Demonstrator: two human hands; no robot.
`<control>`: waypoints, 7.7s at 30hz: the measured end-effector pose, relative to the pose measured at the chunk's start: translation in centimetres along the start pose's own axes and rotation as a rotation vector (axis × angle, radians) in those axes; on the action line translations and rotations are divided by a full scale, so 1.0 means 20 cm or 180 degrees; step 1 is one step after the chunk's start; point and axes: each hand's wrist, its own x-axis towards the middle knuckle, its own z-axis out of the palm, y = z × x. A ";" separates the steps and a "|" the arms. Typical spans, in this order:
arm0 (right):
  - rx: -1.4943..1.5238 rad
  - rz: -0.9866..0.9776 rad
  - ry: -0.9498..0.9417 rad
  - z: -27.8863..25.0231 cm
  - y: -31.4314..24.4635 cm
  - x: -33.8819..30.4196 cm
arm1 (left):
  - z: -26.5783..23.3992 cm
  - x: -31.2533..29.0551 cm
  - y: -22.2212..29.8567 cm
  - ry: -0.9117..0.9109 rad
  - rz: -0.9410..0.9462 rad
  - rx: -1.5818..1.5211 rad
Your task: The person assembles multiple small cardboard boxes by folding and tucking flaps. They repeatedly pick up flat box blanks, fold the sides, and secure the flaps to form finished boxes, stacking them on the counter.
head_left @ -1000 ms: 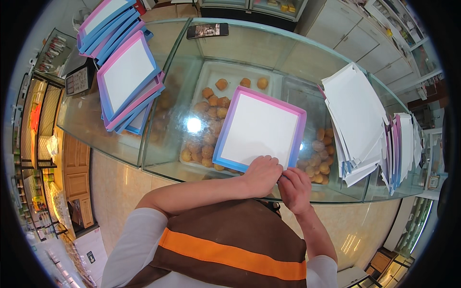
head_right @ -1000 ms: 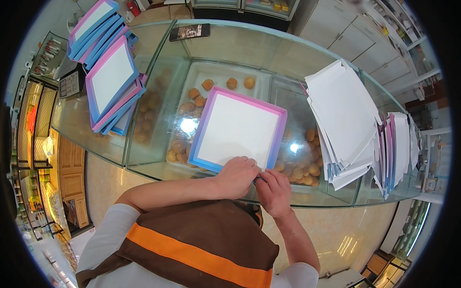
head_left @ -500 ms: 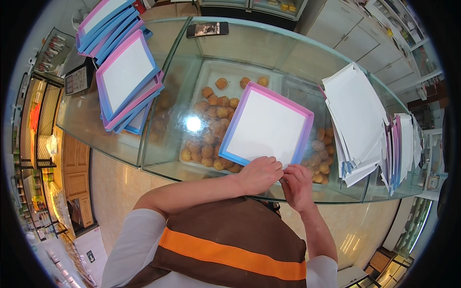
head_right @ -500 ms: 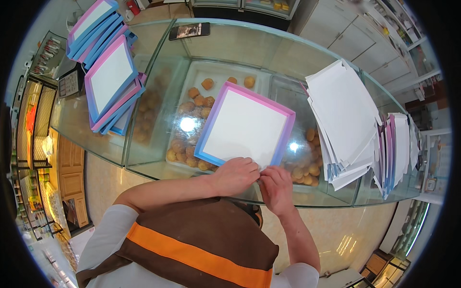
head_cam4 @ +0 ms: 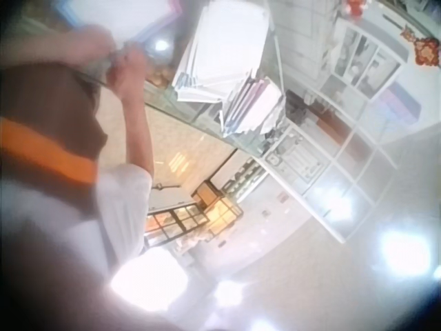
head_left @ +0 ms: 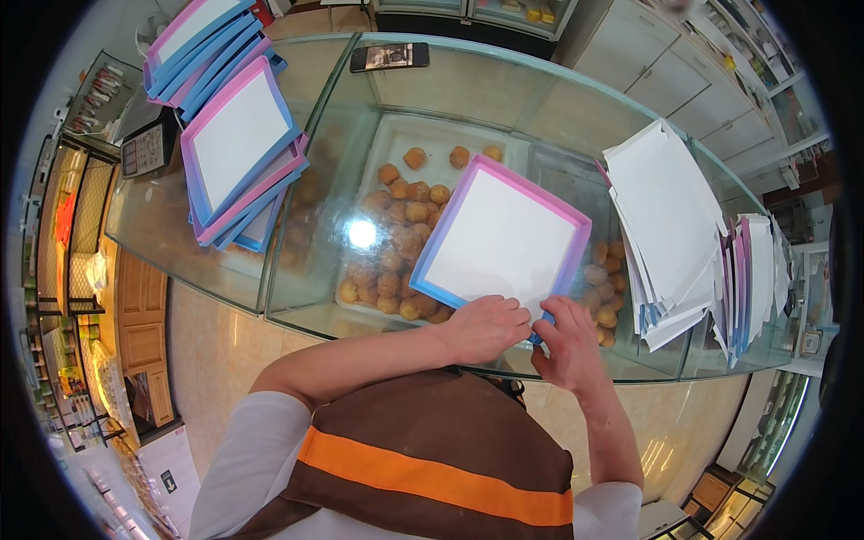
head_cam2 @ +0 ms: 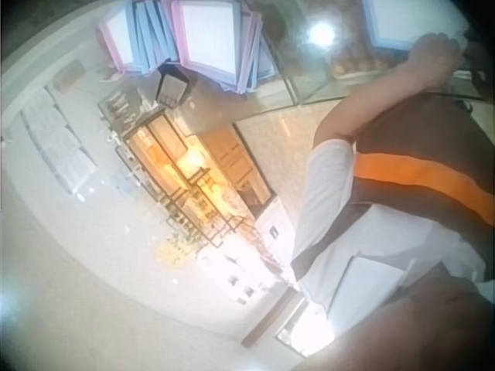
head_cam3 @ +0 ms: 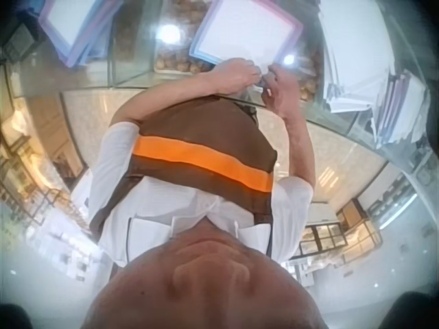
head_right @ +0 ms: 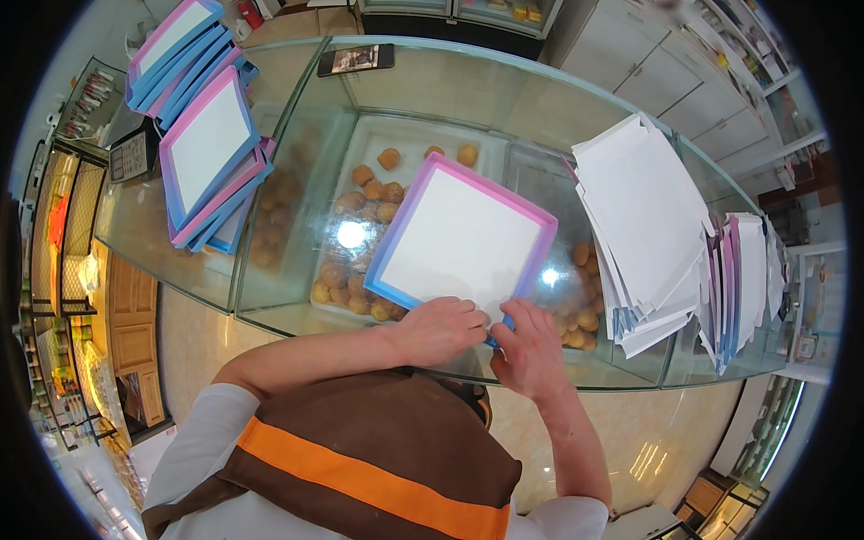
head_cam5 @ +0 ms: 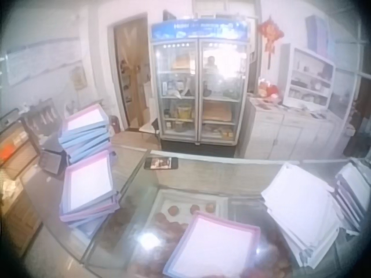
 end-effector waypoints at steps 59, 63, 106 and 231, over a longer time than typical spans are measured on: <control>-0.0102 0.1103 0.1759 0.31 -0.03 -0.24 | -1.22 -1.34 -0.40 0.4810 -0.4036 -0.0506; -0.0047 0.1141 0.1696 0.31 -0.02 -0.24 | -1.21 -1.39 -0.45 0.3889 -0.4434 0.0093; 0.0202 0.1121 0.3228 0.38 -0.08 -0.49 | 0.00 -0.34 0.58 0.0327 -0.1013 -0.0613; -0.0161 -0.1713 0.0769 -0.33 0.35 0.56 | 1.79 -0.70 1.67 0.4310 -0.6130 -0.1262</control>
